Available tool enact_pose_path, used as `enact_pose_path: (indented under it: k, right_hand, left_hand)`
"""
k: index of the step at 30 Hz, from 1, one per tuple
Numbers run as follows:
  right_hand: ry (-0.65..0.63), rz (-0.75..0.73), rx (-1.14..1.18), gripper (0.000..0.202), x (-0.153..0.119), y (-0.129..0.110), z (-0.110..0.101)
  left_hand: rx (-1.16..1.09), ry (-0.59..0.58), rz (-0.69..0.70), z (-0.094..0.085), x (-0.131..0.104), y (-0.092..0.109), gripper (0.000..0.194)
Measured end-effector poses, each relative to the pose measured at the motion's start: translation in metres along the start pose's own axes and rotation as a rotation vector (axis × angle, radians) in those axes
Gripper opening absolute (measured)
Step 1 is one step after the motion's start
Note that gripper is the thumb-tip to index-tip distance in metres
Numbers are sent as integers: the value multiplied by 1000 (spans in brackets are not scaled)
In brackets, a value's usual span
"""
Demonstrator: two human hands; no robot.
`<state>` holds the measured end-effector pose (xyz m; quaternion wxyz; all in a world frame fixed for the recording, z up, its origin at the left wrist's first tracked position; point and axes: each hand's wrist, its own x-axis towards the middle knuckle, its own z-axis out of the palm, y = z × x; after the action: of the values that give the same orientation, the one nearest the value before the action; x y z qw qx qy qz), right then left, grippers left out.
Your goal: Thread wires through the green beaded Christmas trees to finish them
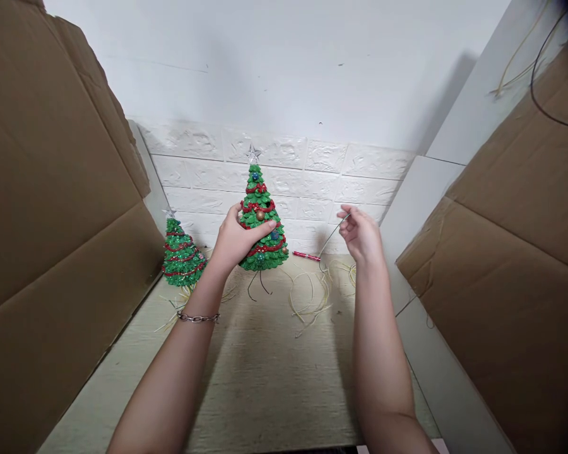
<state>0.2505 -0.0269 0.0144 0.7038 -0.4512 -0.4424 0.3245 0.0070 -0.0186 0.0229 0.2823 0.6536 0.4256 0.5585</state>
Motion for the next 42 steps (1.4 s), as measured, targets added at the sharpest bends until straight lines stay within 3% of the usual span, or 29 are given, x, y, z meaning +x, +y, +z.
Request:
enact_pose_path:
  k: [2, 5, 8, 11, 14, 17, 21, 25, 29, 35, 39, 42]
  right_hand:
    - [121, -168, 200, 24, -5, -10, 3]
    - [213, -354, 221, 26, -13, -20, 12]
    - [153, -336, 257, 25, -20, -25, 21]
    - [-81, -198, 272, 24, -26, -27, 28]
    - [-413, -97, 170, 24, -32, -25, 30]
    - [-652, -42, 48, 20, -35, -23, 29]
    - [-859, 40, -21, 25, -36, -22, 27]
    - [-985, 131, 0, 37, -34, -19, 24]
    - [-1019, 122, 48, 52, -31, -12, 23]
    - [-992, 240, -1, 68, -30, 2, 28]
    - [-920, 302, -75, 69, -28, 12, 31]
    - [-865, 312, -71, 51, -28, 14, 37]
  left_hand:
    - [-162, -112, -61, -2, 0, 1, 52]
    - [-352, -295, -125, -5, -2, 5, 42]
    - [-458, -416, -122, -7, -7, 7, 44]
    - [-480, -445, -137, -7, -14, 6, 54]
    - [-420, -351, -130, -7, -21, 7, 62]
    - [-370, -299, -104, -7, -25, 11, 68]
    - [-373, -367, -132, -7, -27, 17, 70]
    - [-342, -399, -169, -5, -29, 15, 68]
    - [-323, -445, -160, -3, -30, 15, 69]
    - [-341, -521, -111, -4, -30, 15, 69]
    - [-423, -768, -161, -4, -22, 11, 67]
    - [-398, -942, -169, -4, -15, 10, 64]
